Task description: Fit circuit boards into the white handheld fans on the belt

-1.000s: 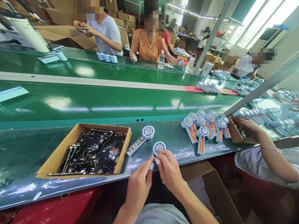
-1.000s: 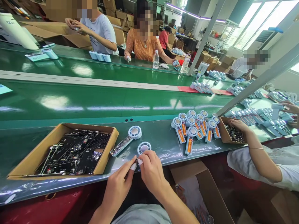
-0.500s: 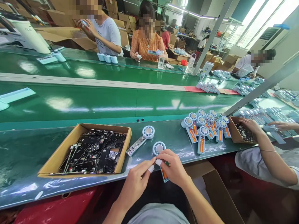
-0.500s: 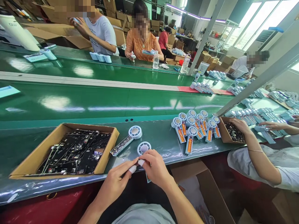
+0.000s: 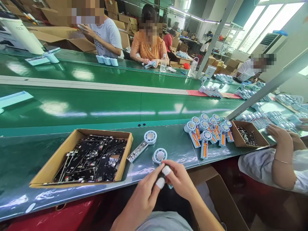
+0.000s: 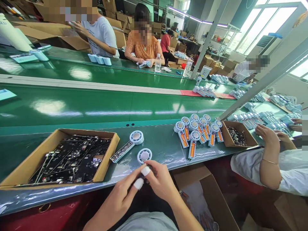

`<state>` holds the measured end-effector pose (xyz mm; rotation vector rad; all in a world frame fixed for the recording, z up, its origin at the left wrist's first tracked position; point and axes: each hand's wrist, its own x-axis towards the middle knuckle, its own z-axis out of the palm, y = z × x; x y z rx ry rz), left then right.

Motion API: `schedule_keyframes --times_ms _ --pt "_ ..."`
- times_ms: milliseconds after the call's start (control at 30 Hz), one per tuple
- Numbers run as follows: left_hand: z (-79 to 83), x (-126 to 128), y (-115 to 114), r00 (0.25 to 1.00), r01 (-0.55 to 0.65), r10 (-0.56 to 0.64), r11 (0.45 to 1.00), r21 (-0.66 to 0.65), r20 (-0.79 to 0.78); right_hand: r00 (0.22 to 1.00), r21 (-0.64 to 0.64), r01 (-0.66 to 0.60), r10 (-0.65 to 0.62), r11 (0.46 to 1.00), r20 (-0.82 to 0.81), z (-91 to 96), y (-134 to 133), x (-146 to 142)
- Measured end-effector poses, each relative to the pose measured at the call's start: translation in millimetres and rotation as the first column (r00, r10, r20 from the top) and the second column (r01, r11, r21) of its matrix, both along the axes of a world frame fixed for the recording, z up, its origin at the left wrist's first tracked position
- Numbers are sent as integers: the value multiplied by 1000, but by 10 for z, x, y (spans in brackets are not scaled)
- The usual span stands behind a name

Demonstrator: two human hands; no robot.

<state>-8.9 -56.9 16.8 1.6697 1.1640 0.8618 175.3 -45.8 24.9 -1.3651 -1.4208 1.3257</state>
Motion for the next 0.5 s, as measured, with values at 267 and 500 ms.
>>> schedule_keyframes --times_ms 267,500 --pt "-191 125 161 952 -17 145 903 -429 268 916 -158 -74 4 985 -401 -62 53 32" --pt "-169 378 81 667 256 353 718 -647 656 822 -46 -241 178 970 -541 -27 65 7"
